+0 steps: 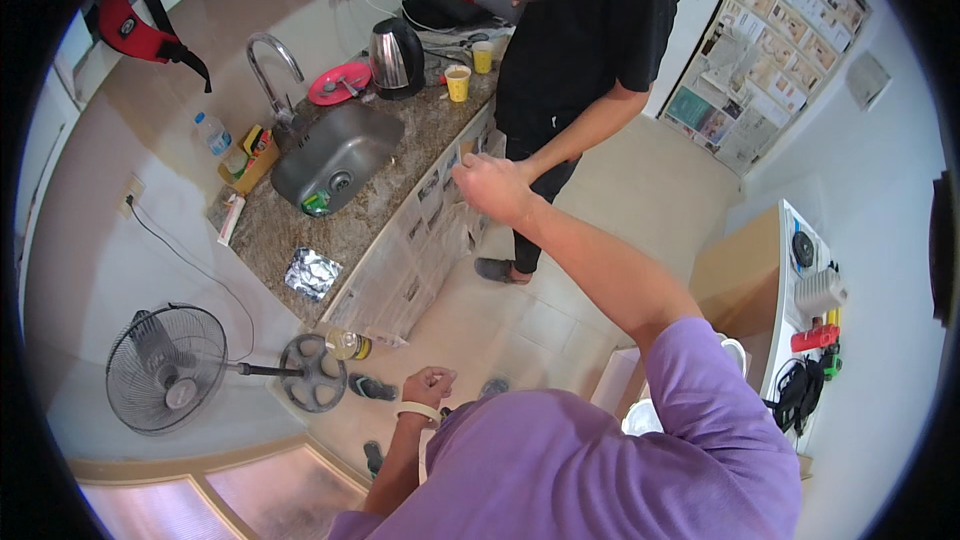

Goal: The person mixes a white substance in a small cup using a stick, then adds a yellow substance from a small container into the cup and stirs the mixture. The person is standing at a table with various paint cans and tools.

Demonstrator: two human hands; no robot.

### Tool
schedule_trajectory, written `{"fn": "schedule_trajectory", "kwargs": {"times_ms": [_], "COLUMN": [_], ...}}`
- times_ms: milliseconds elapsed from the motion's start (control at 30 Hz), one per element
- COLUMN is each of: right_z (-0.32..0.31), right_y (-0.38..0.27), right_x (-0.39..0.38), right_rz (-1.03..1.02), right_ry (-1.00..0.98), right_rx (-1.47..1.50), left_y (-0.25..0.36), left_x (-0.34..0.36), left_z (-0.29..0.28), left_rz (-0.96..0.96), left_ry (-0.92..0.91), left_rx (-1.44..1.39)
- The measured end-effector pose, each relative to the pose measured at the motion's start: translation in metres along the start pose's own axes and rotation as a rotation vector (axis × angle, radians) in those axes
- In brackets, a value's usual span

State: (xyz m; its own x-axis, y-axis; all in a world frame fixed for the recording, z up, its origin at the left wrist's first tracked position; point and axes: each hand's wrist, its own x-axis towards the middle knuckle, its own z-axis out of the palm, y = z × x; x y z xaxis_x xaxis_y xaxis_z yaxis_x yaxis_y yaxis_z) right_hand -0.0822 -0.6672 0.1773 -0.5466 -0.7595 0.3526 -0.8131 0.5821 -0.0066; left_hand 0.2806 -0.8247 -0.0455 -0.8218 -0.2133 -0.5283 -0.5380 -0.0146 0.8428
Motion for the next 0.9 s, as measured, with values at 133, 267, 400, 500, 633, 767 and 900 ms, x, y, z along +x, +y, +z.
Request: {"fn": "schedule_trajectory", "kwargs": {"times_ms": [133, 267, 400, 500, 633, 767, 900], "right_z": [0.0, -0.038, -0.005, 0.024, 0.004, -0.007, 0.0], "right_y": [0.011, -0.077, -0.115, -0.112, -0.11, -0.111, -0.121], "right_x": [-0.019, -0.069, -0.182, -0.24, -0.246, -0.23, -0.23], "right_rz": [-0.193, 0.067, 0.666, 1.035, 1.088, 1.107, 1.095], "right_ry": [0.268, 0.383, 0.281, 0.312, 0.555, 0.621, 0.49], "right_rx": [0.087, 0.645, 1.137, 1.546, 1.711, 1.812, 1.716], "left_y": [0.033, 0.066, 0.111, 0.122, 0.146, 0.179, 0.18], "left_x": [-0.001, -0.022, -0.008, -0.01, -0.024, -0.032, -0.022], "left_z": [0.009, 0.027, 0.045, 0.063, 0.092, 0.105, 0.107], "left_rz": [0.229, 0.141, 0.3, 0.423, 0.611, 0.972, 1.109], "left_ry": [0.074, 0.165, 0.086, -0.013, -0.056, -0.011, 0.001], "left_rx": [0.47, 0.03, 0.019, 0.12, 0.183, 0.334, 0.363]}}
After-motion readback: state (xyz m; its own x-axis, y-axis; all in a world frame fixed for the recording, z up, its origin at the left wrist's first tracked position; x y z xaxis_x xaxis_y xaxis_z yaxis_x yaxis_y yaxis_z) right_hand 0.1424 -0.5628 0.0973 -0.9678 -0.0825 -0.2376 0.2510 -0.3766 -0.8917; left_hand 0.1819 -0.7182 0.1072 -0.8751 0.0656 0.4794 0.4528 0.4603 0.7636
